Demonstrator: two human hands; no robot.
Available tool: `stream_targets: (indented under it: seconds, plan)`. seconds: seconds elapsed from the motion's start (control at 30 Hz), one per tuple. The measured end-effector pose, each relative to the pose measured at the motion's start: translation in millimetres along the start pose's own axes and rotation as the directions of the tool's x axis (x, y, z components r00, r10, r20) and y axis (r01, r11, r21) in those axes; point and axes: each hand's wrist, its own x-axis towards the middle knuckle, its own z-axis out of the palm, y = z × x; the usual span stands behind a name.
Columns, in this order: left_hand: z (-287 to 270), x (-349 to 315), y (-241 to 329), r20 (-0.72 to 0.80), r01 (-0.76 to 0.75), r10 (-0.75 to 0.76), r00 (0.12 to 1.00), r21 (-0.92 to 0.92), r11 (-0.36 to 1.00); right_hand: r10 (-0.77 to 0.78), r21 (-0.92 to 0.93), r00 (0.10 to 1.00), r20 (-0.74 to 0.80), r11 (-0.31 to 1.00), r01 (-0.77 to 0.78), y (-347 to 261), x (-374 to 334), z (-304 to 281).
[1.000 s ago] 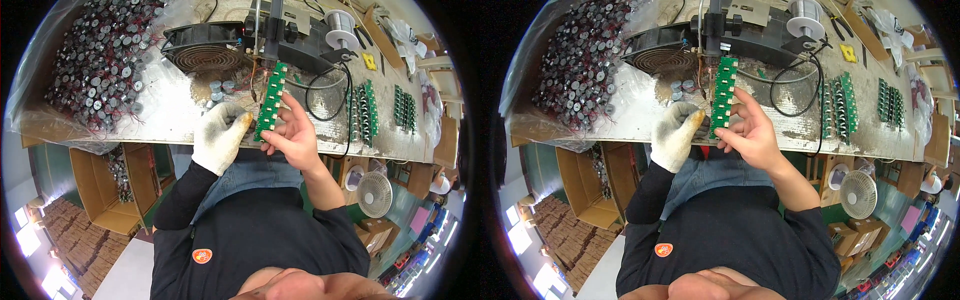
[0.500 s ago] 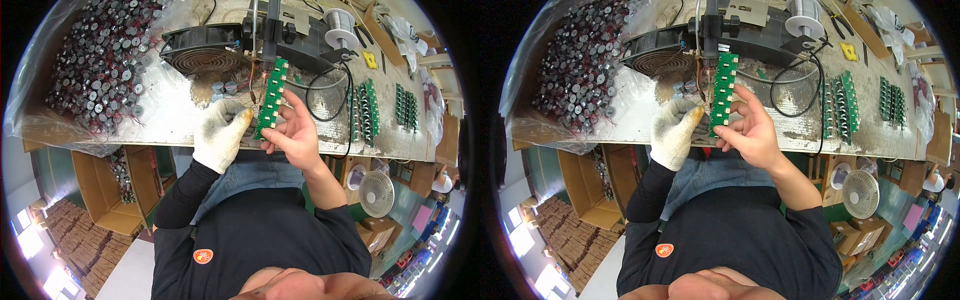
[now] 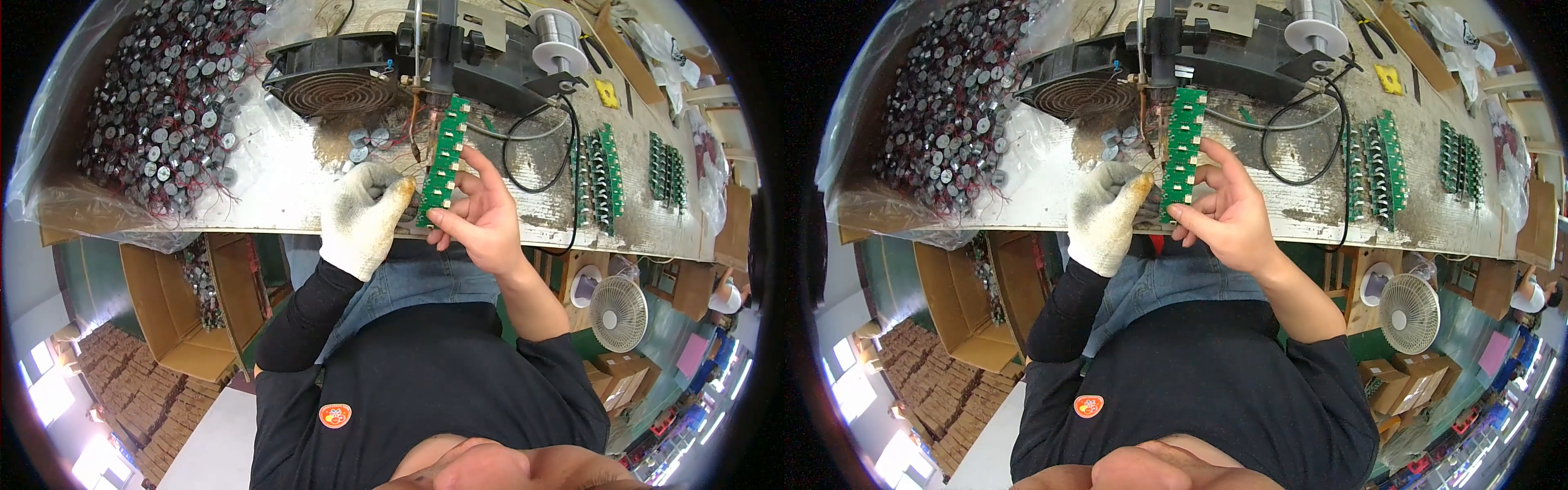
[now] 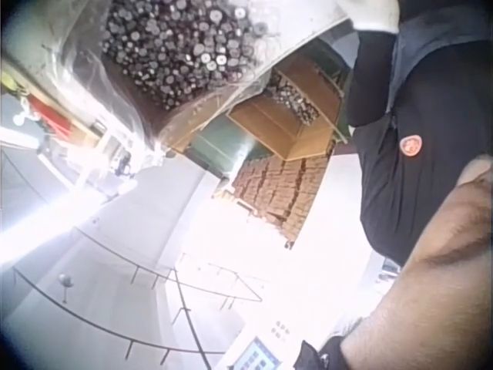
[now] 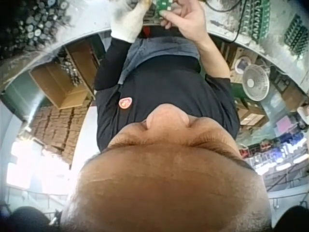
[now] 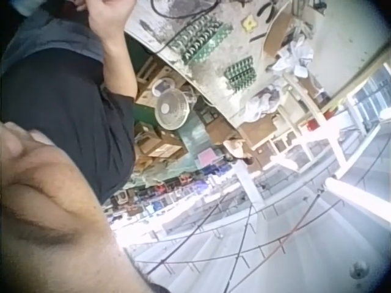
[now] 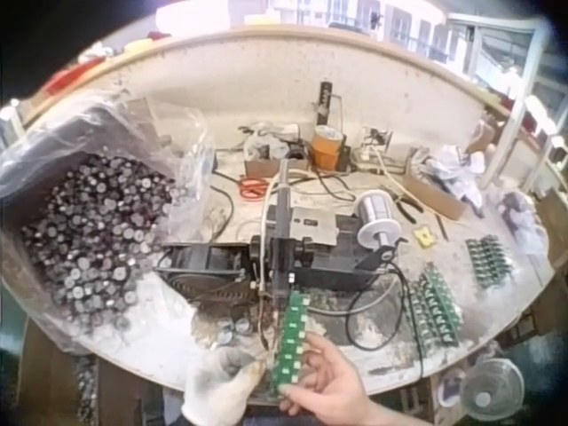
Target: The person picks up a motor from a pile, places it on the table, and solders its wires to a circuit board. They then place the completed board onto a stack and repeat the process.
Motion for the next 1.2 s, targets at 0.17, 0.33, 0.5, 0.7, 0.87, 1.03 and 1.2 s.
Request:
stream_targets:
  seconds: [0.17,0.33,0.5,0.7,0.87,1.03,1.2]
  plan:
    - [0,-1,1,-0.023,-0.064,0.062,0.998,-0.136,0.989,0.012,0.016,1.0,0.006,1.0,-0.012,-1,0,1]
    - [-1,0,5,0.012,-0.026,0.028,1.0,-0.13,0.991,0.004,0.014,1.0,0.005,1.0,-0.004,0,-1,1]
    - [-1,3,5,0.015,-0.02,0.021,1.0,-0.056,0.998,0.009,0.005,1.0,0.005,1.0,-0.009,-2,-1,1]
    - [0,5,0,0.024,0.006,-0.003,1.0,-0.149,0.989,0.009,0.012,1.0,0.0,1.0,-0.009,-7,-2,2]
    - [2,5,2,-0.006,-0.011,0.011,1.0,-0.054,0.998,0.004,0.007,1.0,0.009,1.0,-0.004,-3,-1,-1]
    - [-4,5,-5,0.012,-0.03,0.031,0.999,-0.061,0.998,0.007,-0.016,1.0,0.005,1.0,-0.007,2,1,2]
    - [-20,-12,1,-0.054,-0.136,0.16,0.986,0.307,0.942,0.004,-0.039,0.999,-0.046,0.999,-0.006,1,1,-1]
